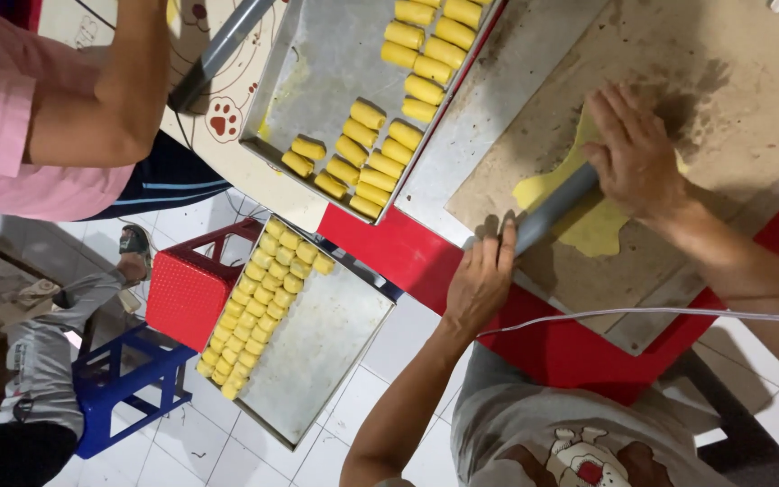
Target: Rolling out dough using a rolling pin, adding filling, and shaping it into small cookies on a production table.
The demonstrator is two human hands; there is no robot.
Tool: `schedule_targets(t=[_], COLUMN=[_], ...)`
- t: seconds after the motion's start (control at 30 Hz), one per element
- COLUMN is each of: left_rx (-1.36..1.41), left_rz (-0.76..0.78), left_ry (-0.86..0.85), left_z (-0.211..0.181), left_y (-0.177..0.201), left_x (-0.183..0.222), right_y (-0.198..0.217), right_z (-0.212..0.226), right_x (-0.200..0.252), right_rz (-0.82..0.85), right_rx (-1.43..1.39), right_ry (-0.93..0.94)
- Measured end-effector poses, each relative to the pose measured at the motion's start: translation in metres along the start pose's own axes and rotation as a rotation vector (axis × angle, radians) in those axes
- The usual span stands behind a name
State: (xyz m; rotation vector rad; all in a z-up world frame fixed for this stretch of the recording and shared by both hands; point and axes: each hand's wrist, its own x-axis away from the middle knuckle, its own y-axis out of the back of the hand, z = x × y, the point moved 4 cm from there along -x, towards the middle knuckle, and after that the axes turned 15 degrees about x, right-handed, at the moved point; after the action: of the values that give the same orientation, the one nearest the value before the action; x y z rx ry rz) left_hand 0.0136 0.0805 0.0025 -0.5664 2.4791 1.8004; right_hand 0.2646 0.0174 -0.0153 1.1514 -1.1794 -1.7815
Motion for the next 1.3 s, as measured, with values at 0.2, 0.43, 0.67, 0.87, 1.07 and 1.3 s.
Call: schedule_targets(t=[0.2,0.43,0.67,0.87,1.07,1.3], left_rx=[0.087,0.004,-0.14,0.068,0.222,0.196], left_rz=[0.058,0.073,-0.102,0.089,0.13,-0.053], left_ry=[0.156,0.191,-0.046,-0.004,0.028,-0.108], left_z=[0.016,0.038,0.036,0.056,0.052,0.02], left_y=[-0.006,0.008,0.01,0.002,0.022,0.023], left_x=[0.003,-0.01,-0.019,-0.018,-0.01,0.003], right_y=[-0.009,-0.021,-0.024,-0.007,0.039,0.007], right_z=[0.018,0.026,0.03,0.022,0.007,0.015], right_x=[-0.014,-0.041,-0.078,-0.108,-0.08,-0.003], right_rz=[0.061,0.186,0.466,0.323,0.04,-0.069], right_rx=[0.098,0.054,0.04,-0.002,-0.265,0.113], right_ry=[-0.011,-0.09,-0.318,-0.257,-0.027,0.035])
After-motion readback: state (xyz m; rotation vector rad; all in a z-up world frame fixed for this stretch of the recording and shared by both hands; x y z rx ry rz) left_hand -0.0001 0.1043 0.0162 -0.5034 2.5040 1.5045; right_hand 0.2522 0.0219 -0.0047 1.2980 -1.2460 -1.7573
